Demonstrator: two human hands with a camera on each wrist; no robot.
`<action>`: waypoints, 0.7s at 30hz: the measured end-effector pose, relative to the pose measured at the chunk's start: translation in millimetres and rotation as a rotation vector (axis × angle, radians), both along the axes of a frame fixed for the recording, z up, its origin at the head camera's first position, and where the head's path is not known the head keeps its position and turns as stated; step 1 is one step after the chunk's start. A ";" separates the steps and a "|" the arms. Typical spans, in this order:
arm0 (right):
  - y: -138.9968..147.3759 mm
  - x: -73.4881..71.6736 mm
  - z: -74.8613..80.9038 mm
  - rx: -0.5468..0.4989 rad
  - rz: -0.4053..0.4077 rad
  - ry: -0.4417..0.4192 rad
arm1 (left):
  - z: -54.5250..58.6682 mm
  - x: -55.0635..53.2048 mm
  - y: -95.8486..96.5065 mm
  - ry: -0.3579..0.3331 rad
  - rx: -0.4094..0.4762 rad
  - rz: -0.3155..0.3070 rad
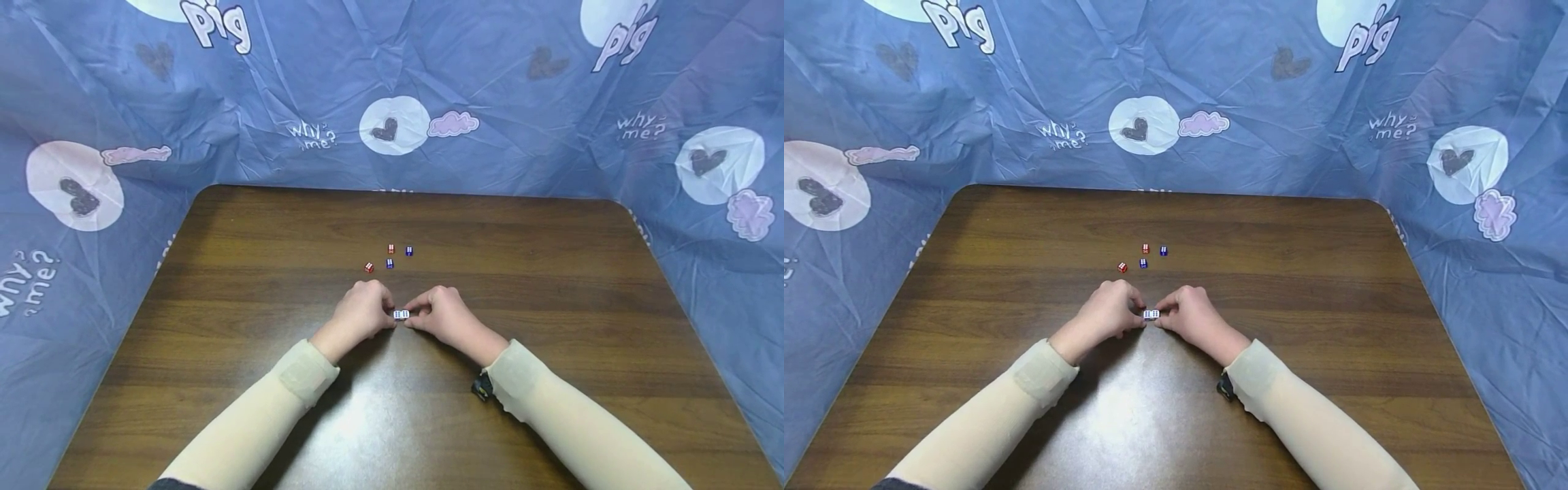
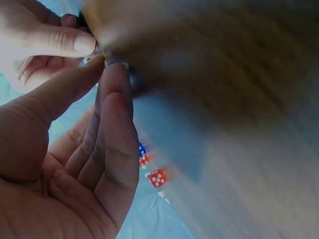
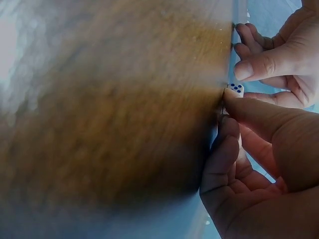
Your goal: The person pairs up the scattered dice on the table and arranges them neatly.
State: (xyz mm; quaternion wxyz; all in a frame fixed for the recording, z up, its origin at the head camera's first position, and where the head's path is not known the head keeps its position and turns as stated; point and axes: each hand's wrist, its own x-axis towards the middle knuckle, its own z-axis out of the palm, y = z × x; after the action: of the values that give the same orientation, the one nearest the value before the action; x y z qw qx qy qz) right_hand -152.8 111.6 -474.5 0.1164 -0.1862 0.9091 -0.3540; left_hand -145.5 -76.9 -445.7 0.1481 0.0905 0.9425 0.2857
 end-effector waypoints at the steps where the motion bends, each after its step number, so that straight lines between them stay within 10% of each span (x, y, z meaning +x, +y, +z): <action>1: 0.0 0.0 0.0 0.000 -0.001 0.000 | 0.4 -0.4 -1.8 0.004 0.004 0.002; 21: -0.7 0.0 -0.1 -0.006 -0.004 -0.004 | 7.9 -24.6 -37.3 -0.015 0.229 0.092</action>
State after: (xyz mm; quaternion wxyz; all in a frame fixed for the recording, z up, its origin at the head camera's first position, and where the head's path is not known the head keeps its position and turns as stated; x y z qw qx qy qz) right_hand -152.8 111.0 -474.5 0.1171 -0.1840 0.9082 -0.3571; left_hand -170.0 -114.2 -437.8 0.1307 0.0612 0.9057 0.3986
